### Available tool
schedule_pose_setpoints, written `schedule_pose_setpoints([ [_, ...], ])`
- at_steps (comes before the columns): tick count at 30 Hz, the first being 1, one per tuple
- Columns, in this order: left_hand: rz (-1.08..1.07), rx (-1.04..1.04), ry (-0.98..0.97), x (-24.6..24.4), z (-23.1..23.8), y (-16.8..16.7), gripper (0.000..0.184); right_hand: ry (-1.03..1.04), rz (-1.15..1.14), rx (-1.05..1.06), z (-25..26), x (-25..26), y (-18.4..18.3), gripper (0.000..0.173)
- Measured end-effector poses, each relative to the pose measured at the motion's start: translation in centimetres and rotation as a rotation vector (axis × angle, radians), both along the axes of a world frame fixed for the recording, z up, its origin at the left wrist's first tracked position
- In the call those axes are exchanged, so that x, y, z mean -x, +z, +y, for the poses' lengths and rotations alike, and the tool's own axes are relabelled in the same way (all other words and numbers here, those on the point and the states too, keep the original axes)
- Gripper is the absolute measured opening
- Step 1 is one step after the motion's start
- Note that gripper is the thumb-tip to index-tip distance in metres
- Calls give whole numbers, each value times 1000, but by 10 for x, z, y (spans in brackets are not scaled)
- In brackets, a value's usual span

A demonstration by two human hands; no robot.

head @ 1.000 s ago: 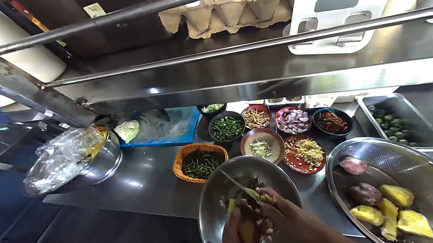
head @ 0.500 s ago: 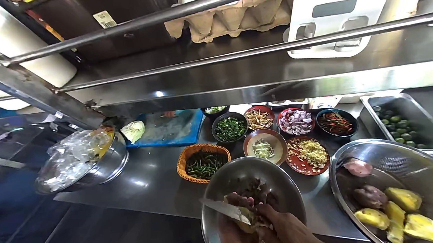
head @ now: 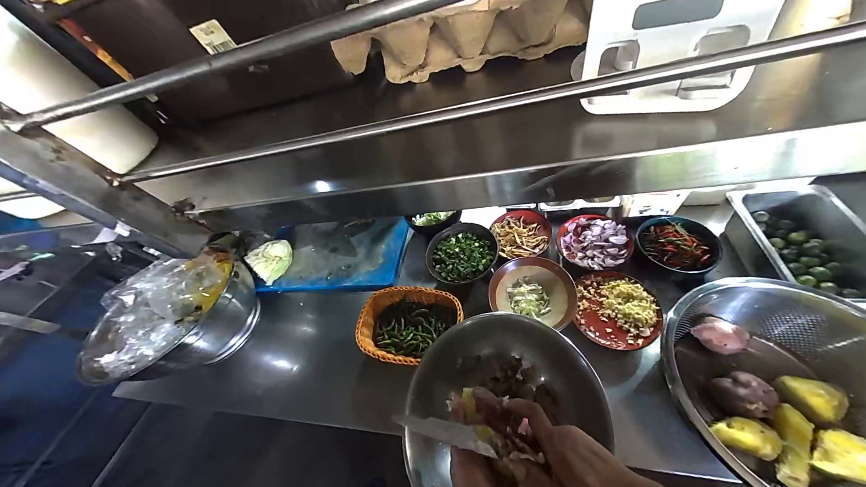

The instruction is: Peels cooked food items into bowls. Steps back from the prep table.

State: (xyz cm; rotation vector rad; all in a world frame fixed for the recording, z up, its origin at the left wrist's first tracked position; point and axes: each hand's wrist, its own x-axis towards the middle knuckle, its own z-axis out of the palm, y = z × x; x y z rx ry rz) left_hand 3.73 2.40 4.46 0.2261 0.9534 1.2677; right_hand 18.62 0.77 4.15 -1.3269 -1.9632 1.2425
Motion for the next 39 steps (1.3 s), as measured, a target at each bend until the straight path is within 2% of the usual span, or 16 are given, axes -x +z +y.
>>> schedule_pose_setpoints([
  [3, 58, 97, -12, -1, 3, -2, 53, -72, -12, 98, 7, -2, 2, 51],
  [8, 100, 41, -30, -1, -5, -14, 54, 11, -55, 77, 5, -2, 1, 68],
  [11, 231, 117, -8, -8, -4, -12, 47, -25, -53, 172, 13, -2, 1, 55],
  [13, 319, 145, -27, -12, -5, -10, 46, -155, 112, 255, 17, 1, -11, 48],
  [17, 433, 47, -119, -10, -4, 3, 47, -311, 659, 512, 14, 6, -19, 58],
  [19, 575, -113, -208, 5, -6, 20, 47, -366, 810, 693, 12, 4, -13, 49],
  [22, 1005, -611, -282, 47, -16, 69, 70, -340, 900, 698, 8, -5, -3, 30],
  [25, 1205, -996, -65, 77, -23, 99, 42, -305, 866, 627, 4, -16, -3, 31],
  [27, 1192, -1106, 61, 75, -19, 92, 34, -300, 845, 638, 3, -20, -9, 37],
  [29, 1390, -940, -92, 69, -10, 55, 34, -307, 833, 663, 2, -19, -14, 43],
  [31, 1673, -629, -623, 70, 3, 23, 50, -316, 816, 690, 2, -19, -15, 48],
  [32, 1693, -538, -797, 73, 8, 16, 52, -328, 810, 698, 1, -19, -14, 47],
  [34, 1476, -618, -751, 80, 5, 35, 52, -340, 812, 695, 3, -21, -14, 46],
  [36, 883, -818, -546, 92, -2, 56, 45, -335, 823, 696, 1, -23, -15, 47],
  [38, 436, -833, -435, 97, 0, 51, 43, -334, 815, 710, 1, -23, -13, 42],
  [39, 413, -742, -364, 95, 1, 38, 43, -333, 811, 714, 2, -22, -12, 40],
])
